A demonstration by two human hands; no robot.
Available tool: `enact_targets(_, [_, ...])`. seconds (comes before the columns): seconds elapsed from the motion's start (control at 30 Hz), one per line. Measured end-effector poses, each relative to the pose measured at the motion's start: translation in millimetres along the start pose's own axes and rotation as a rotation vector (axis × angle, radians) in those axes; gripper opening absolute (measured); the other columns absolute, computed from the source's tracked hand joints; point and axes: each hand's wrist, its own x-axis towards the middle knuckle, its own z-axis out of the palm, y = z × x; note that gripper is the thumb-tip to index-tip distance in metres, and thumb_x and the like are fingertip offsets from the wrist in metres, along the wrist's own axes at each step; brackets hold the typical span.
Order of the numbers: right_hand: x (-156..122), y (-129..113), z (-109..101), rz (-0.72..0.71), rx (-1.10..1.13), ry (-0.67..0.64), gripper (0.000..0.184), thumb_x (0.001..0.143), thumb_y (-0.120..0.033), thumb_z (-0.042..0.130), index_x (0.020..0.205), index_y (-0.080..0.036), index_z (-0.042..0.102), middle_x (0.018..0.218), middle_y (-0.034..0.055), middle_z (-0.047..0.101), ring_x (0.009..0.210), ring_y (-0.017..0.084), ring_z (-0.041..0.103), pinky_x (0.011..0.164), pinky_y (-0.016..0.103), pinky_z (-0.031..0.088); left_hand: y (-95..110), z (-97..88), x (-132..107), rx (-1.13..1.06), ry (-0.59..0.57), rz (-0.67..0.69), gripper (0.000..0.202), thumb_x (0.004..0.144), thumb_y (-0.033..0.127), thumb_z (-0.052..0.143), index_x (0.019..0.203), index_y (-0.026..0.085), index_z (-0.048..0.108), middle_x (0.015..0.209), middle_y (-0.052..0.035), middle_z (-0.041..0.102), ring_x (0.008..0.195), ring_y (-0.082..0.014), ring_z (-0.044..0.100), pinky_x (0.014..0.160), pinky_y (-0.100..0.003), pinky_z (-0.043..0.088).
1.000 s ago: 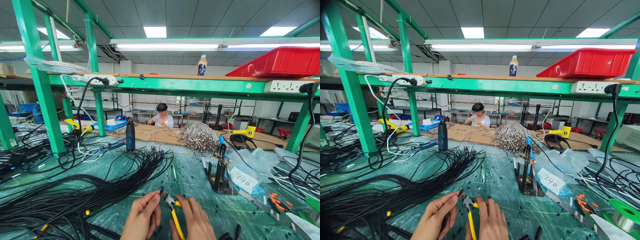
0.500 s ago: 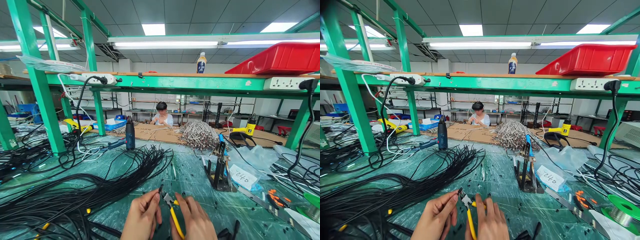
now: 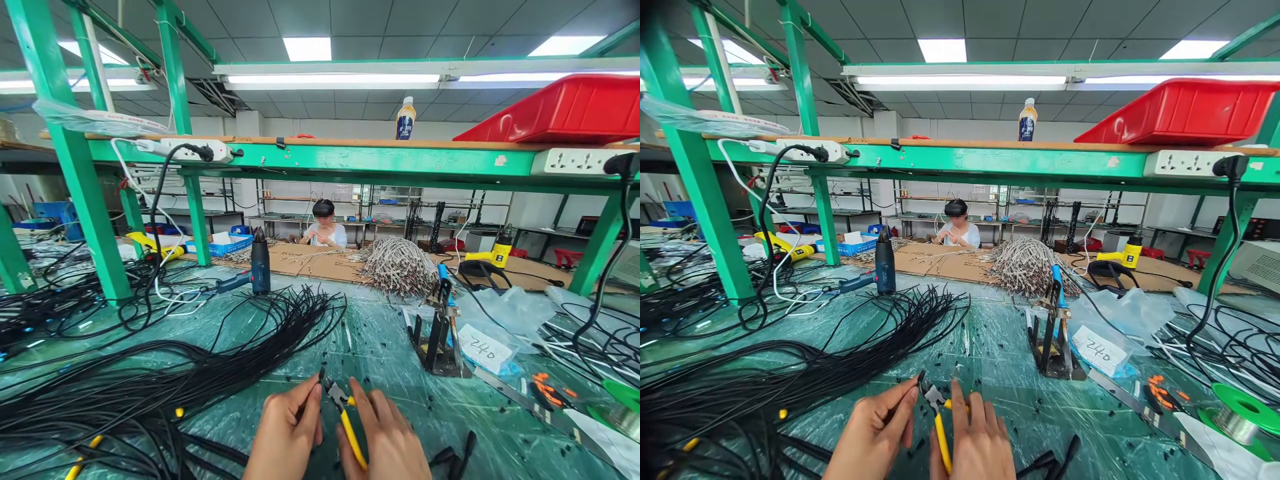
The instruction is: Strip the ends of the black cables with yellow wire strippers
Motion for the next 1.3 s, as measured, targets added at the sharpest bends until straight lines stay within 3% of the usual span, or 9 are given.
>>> enact_targets(0.1, [-1,0,0,-0.005,-0.018,-0.009,0.050,0.080,-0.033,0.040,0.127,-0.020,0.031,0.090,0.0079,0.055,0.076,0.024,0.057,0.063,0.038,0.048,1,-1.4,1,0.030,-0.010,0.004,0.046,0.088,0.043,0.037,0.057,0.015,0.058,0.042,0.0037,0.047,0.041,-0.0087,0.036,0.045,-0.018,0.031])
enact_targets(0.47, [-2,-3,-5,-0.008,-0.061,-0.107,0.041,0.082,-0.032,0.039,0.121,-0.019,0.046,0.080,0.0043,0.061,0.056,0.019,0.062,0.046,0.028,0.045,-1,-1.4,0,-0.037,-0.006,0.000,0.039,0.088,0.040,0.039,0.063,0.016,0.057,0.042,0.0043,0.046,0.041,-0.0088,0.034,0.046,-0.019,0.029])
enact_targets(0.67, [-2,1,-3,0.044,0.273,-0.238,0.036,0.080,-0.038,0.041,0.111,-0.024,0.052,0.089,0.0024,0.065,0.076,0.020,0.063,0.064,0.028,0.048,-2,-4.8,4,-0.145,0.012,-0.047,0.032,0.085,0.040,0.043,0.073,0.015,0.059,0.044,0.0066,0.037,0.042,-0.0087,0.030,0.043,-0.019,0.025])
enact_targets(0.8, [1,5,-10,0.065,0.278,-0.260,0.039,0.079,-0.037,0.040,0.114,-0.022,0.049,0.095,0.0064,0.061,0.085,0.024,0.060,0.071,0.034,0.045,-5,-5.9,7,-0.217,0.000,-0.073,0.032,0.082,0.038,0.047,0.063,0.015,0.058,0.046,0.0075,0.029,0.043,-0.0073,0.021,0.040,-0.019,0.019])
enact_targets(0.97, [4,6,-15,0.064,0.534,-0.505,0.031,0.080,-0.045,0.039,0.094,-0.022,0.054,0.069,0.0008,0.058,0.062,0.019,0.057,0.054,0.027,0.042,-14,-12.3,14,-0.303,-0.009,-0.162,0.031,0.079,0.041,0.049,0.065,0.014,0.059,0.043,0.0091,0.025,0.040,-0.0064,0.019,0.040,-0.019,0.013])
enact_targets(1.03, [4,6,-15,0.085,0.519,-0.450,0.033,0.082,-0.045,0.039,0.101,-0.021,0.052,0.076,0.0023,0.058,0.066,0.019,0.057,0.059,0.029,0.044,-16,-16.1,17,-0.332,-0.007,-0.217,0.031,0.077,0.042,0.050,0.069,0.014,0.060,0.039,0.0104,0.025,0.037,-0.0061,0.019,0.040,-0.020,0.011])
enact_targets(1.13, [4,7,-16,0.023,0.297,-0.236,0.047,0.082,-0.038,0.044,0.127,-0.026,0.036,0.103,0.0063,0.053,0.091,0.024,0.053,0.075,0.039,0.043,-13,-18.2,19,-0.362,-0.038,-0.261,0.030,0.077,0.041,0.049,0.067,0.014,0.058,0.036,0.0114,0.024,0.034,-0.0051,0.016,0.040,-0.020,0.009])
enact_targets(1.3, [9,6,-25,-0.092,0.087,-0.094,0.054,0.080,-0.034,0.051,0.131,-0.028,0.033,0.101,0.0071,0.049,0.088,0.024,0.050,0.074,0.042,0.042,-12,-13.9,16,-0.357,-0.091,-0.265,0.026,0.077,0.034,0.047,0.066,0.013,0.058,0.036,0.0117,0.023,0.033,-0.0044,0.014,0.039,-0.021,0.008])
